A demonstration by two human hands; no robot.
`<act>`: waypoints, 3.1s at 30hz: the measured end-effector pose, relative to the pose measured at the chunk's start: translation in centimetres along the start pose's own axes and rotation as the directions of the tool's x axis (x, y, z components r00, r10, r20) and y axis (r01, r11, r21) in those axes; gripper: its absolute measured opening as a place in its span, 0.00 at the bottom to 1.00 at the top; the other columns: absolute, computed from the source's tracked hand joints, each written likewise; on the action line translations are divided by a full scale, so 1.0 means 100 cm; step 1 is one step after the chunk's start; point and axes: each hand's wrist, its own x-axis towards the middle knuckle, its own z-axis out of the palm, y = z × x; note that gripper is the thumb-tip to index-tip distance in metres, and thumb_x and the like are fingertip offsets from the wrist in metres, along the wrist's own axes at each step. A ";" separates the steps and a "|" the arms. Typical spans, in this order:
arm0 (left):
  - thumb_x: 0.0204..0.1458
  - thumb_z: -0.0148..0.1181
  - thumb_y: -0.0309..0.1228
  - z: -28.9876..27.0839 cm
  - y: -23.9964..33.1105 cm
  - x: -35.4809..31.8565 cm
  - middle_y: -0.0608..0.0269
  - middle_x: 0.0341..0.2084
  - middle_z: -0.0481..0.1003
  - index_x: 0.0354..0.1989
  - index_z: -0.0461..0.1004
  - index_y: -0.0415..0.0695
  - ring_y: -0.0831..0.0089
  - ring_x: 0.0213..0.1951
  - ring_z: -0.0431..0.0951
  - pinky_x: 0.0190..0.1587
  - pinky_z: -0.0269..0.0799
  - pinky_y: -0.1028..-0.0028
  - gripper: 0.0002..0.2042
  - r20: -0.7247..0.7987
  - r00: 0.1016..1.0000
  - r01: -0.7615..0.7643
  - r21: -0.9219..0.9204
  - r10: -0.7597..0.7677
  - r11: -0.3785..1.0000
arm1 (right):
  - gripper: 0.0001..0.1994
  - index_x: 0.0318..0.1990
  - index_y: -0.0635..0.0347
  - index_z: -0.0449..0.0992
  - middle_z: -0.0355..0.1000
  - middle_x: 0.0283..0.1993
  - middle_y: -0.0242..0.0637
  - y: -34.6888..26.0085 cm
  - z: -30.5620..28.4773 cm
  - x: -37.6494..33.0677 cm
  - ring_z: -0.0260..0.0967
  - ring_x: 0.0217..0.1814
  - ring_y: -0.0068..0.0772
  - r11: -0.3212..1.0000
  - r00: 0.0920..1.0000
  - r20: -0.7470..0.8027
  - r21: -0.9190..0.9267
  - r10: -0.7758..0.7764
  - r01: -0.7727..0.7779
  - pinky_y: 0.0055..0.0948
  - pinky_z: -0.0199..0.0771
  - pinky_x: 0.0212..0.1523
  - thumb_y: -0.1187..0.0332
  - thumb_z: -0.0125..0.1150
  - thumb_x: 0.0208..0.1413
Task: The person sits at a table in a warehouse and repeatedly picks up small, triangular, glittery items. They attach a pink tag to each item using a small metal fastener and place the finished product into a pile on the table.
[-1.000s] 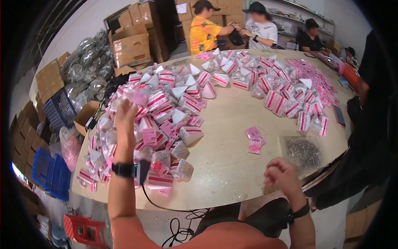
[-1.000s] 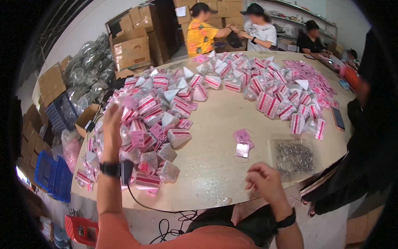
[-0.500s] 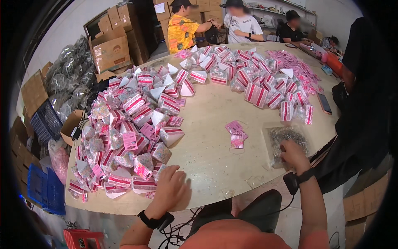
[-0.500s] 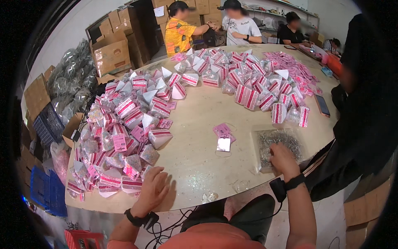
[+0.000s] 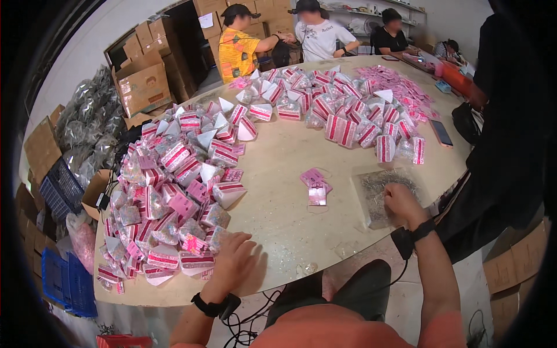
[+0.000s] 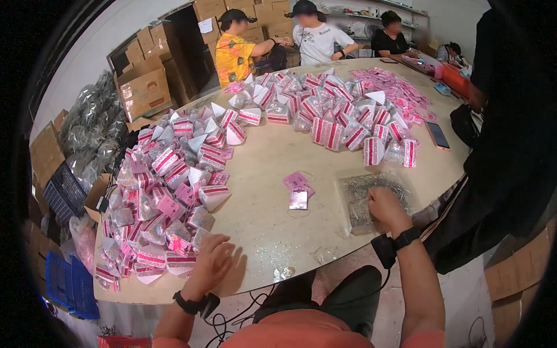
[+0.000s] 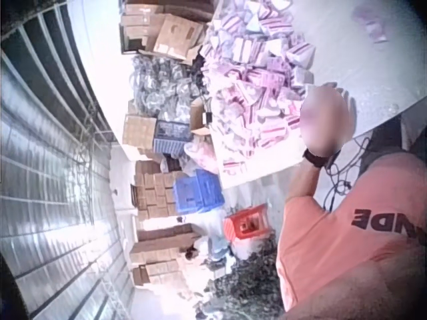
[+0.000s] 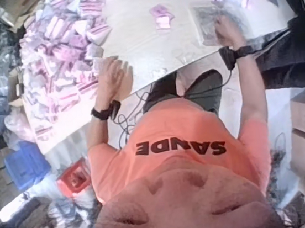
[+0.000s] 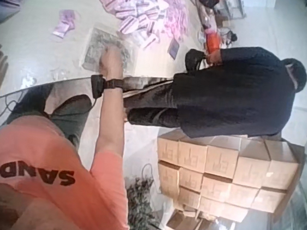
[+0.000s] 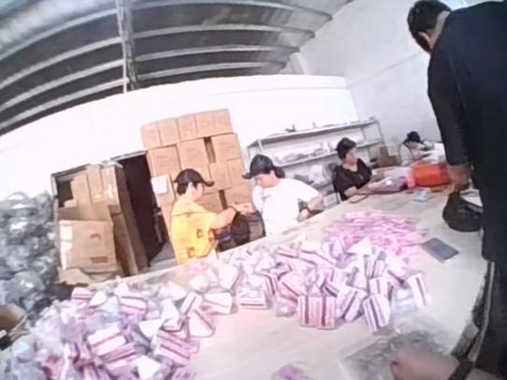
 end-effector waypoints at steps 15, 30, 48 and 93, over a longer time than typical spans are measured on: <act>0.42 0.60 0.21 0.016 0.023 0.006 0.52 0.46 0.69 0.44 0.69 0.41 0.53 0.48 0.69 0.49 0.67 0.63 0.18 0.153 0.988 -0.005 -0.158 0.029 0.987 | 0.05 0.25 0.66 0.74 0.70 0.24 0.54 -0.006 -0.011 0.003 0.70 0.29 0.55 0.958 0.983 -0.074 0.246 0.169 -0.146 0.43 0.69 0.31 0.77 0.50 0.41; 0.46 0.61 0.26 0.023 0.039 0.041 0.54 0.43 0.72 0.44 0.71 0.41 0.57 0.45 0.72 0.48 0.68 0.65 0.15 0.201 0.979 0.027 -0.219 0.018 0.975 | 0.05 0.29 0.65 0.76 0.73 0.24 0.43 -0.014 -0.023 0.000 0.71 0.27 0.35 0.907 0.978 -0.125 0.408 0.165 -0.100 0.31 0.69 0.32 0.77 0.57 0.42; 0.42 0.62 0.32 0.146 0.046 0.170 0.43 0.33 0.72 0.44 0.64 0.34 0.49 0.38 0.73 0.42 0.69 0.59 0.22 0.079 0.922 0.387 -0.134 -0.379 0.912 | 0.03 0.30 0.62 0.76 0.66 0.22 0.23 -0.035 -0.031 -0.051 0.59 0.21 0.13 0.566 0.955 -0.142 0.824 0.260 -0.031 0.14 0.58 0.22 0.78 0.56 0.49; 0.49 0.57 0.26 0.090 0.102 0.081 0.59 0.37 0.71 0.44 0.67 0.37 0.70 0.38 0.73 0.43 0.68 0.74 0.14 -0.045 0.976 0.144 -0.609 -0.215 0.780 | 0.05 0.33 0.63 0.72 0.68 0.49 0.43 -0.128 0.039 -0.091 0.66 0.40 0.24 -0.256 0.986 0.126 0.962 0.111 -0.094 0.21 0.67 0.41 0.75 0.61 0.49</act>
